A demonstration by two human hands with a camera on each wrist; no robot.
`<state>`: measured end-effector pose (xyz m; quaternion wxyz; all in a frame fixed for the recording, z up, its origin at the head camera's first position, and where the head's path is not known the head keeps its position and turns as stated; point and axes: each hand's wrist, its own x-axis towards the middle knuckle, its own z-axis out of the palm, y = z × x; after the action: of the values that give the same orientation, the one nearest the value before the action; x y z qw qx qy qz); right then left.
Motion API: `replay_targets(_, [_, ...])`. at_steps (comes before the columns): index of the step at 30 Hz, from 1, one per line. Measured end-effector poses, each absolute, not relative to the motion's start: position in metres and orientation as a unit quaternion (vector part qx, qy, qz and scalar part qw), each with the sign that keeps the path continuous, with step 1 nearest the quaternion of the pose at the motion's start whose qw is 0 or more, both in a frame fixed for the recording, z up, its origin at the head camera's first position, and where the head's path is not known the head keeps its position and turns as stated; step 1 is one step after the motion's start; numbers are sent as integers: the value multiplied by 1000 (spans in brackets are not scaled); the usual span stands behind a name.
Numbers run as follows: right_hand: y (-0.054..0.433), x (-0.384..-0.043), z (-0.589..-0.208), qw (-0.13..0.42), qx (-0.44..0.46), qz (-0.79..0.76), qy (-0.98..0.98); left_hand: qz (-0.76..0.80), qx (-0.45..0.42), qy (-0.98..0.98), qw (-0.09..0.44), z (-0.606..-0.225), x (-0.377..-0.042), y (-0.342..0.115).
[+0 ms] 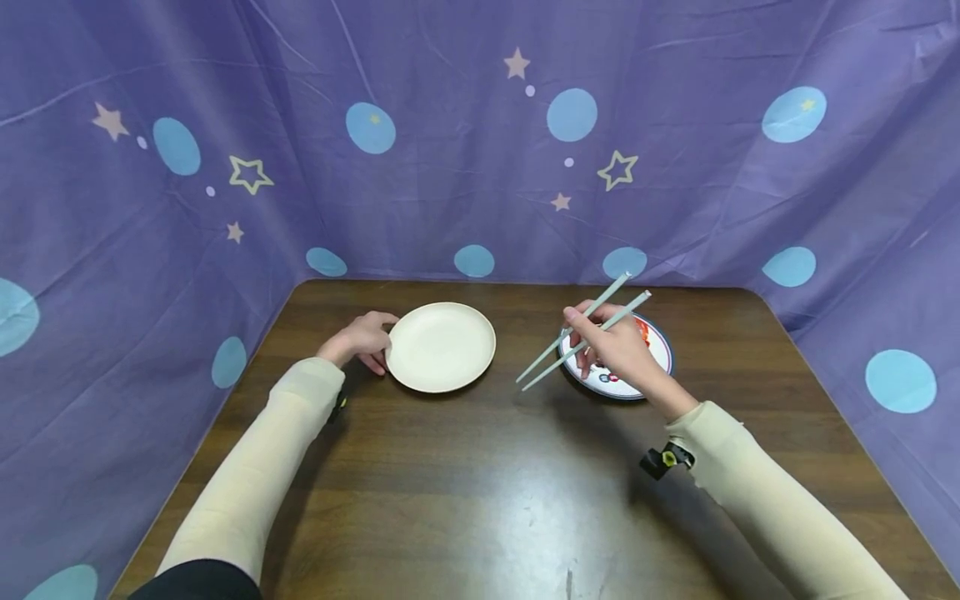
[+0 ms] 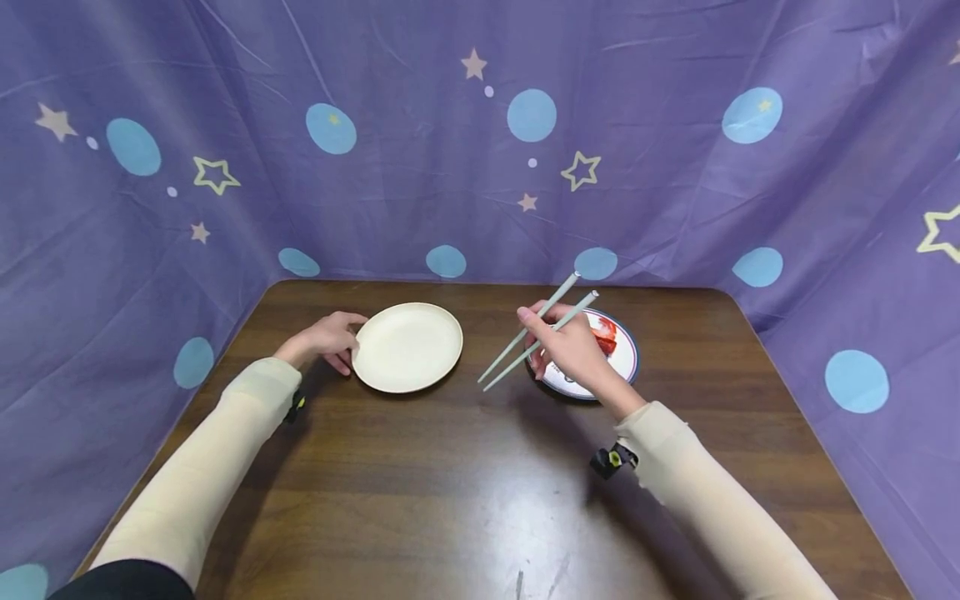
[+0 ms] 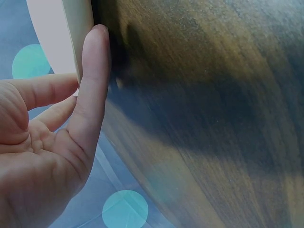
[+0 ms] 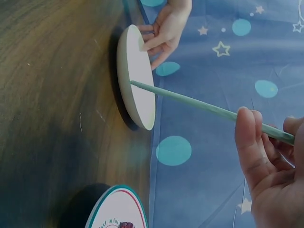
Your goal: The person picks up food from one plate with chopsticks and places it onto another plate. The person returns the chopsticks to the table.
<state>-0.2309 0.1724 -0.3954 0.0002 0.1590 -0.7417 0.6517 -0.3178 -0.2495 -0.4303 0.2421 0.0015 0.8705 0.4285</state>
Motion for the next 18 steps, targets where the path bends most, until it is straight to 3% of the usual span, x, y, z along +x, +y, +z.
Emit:
replay_targets(5, [179, -237, -395, 0, 152, 673, -724, 428, -1, 869, 249, -433, -318, -249])
replay_targets(18, [187, -254, -390, 61, 171, 665, -725, 429, 2, 871, 241, -429, -319, -250])
